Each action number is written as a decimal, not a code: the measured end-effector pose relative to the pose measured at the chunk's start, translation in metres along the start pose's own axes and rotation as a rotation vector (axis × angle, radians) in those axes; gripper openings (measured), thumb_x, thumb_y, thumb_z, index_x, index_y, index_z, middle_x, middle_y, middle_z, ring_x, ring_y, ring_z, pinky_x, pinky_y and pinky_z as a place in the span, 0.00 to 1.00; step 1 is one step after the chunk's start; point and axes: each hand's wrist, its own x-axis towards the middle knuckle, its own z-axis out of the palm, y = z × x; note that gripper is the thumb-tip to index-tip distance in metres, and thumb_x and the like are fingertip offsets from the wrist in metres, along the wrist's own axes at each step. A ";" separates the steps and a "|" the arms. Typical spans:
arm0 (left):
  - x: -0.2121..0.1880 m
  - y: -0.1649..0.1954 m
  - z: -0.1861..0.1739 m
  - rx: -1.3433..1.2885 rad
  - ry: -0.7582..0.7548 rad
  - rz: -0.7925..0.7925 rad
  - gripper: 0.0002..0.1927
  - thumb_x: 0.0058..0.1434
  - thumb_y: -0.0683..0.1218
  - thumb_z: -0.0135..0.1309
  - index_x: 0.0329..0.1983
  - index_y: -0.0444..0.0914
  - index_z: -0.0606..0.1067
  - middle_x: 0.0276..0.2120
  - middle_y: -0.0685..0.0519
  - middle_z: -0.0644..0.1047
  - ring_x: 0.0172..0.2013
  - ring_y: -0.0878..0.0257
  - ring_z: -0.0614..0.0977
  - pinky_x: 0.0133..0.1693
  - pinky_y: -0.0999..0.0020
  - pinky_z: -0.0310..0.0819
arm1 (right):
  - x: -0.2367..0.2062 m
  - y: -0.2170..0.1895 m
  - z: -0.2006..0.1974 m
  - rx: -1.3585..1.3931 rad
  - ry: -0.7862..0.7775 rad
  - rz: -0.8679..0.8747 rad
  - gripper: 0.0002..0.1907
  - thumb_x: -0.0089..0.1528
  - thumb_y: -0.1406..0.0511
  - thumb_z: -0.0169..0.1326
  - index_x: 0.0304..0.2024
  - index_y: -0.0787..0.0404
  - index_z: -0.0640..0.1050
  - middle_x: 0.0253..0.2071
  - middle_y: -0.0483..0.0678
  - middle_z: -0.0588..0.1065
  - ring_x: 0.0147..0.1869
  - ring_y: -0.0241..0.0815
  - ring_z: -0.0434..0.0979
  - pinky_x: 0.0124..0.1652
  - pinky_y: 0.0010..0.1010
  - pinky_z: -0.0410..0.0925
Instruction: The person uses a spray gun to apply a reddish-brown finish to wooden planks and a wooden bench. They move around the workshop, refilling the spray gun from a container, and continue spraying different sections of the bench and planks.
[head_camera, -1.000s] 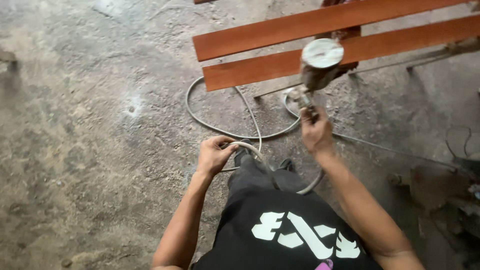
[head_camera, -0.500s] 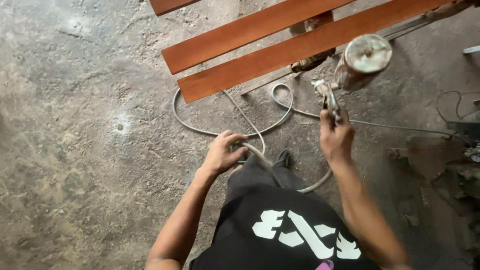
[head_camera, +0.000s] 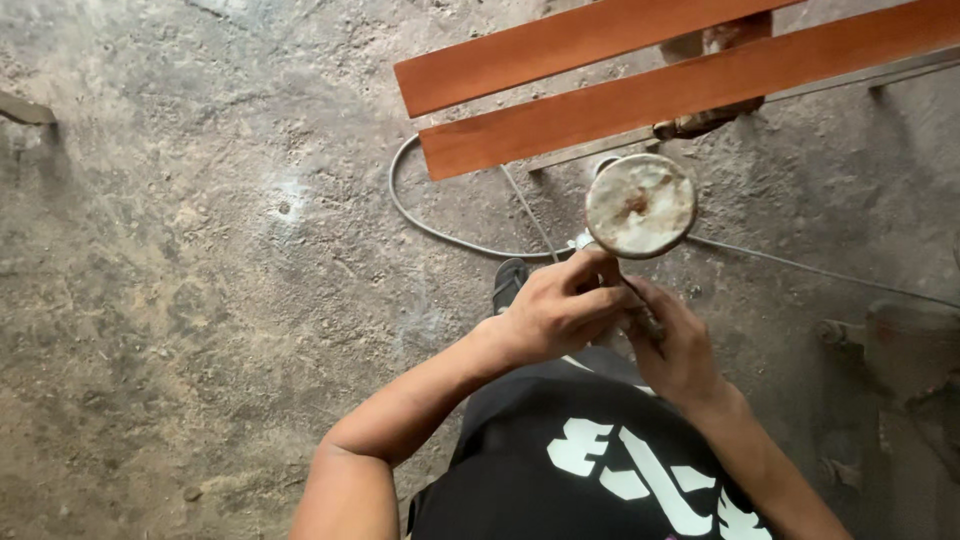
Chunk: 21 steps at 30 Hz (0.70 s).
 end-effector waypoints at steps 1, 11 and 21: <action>-0.001 -0.001 -0.004 -0.004 -0.022 0.008 0.16 0.60 0.38 0.64 0.50 0.41 0.77 0.44 0.48 0.73 0.39 0.58 0.81 0.37 0.65 0.78 | 0.001 0.000 0.001 -0.005 -0.013 -0.034 0.25 0.61 0.73 0.54 0.62 0.65 0.71 0.52 0.62 0.76 0.54 0.61 0.80 0.48 0.42 0.73; -0.018 0.006 -0.018 0.138 -0.074 0.031 0.25 0.54 0.39 0.62 0.56 0.45 0.77 0.46 0.48 0.74 0.40 0.53 0.79 0.39 0.60 0.74 | 0.006 -0.006 0.010 0.078 -0.139 0.053 0.26 0.59 0.74 0.54 0.62 0.69 0.69 0.54 0.62 0.75 0.49 0.56 0.83 0.41 0.37 0.77; -0.018 0.000 -0.006 0.122 -0.070 0.072 0.29 0.60 0.41 0.65 0.65 0.49 0.73 0.54 0.45 0.74 0.42 0.56 0.79 0.41 0.61 0.76 | -0.002 0.006 0.015 0.036 -0.040 0.056 0.19 0.65 0.69 0.54 0.58 0.66 0.72 0.43 0.53 0.77 0.37 0.42 0.82 0.32 0.31 0.76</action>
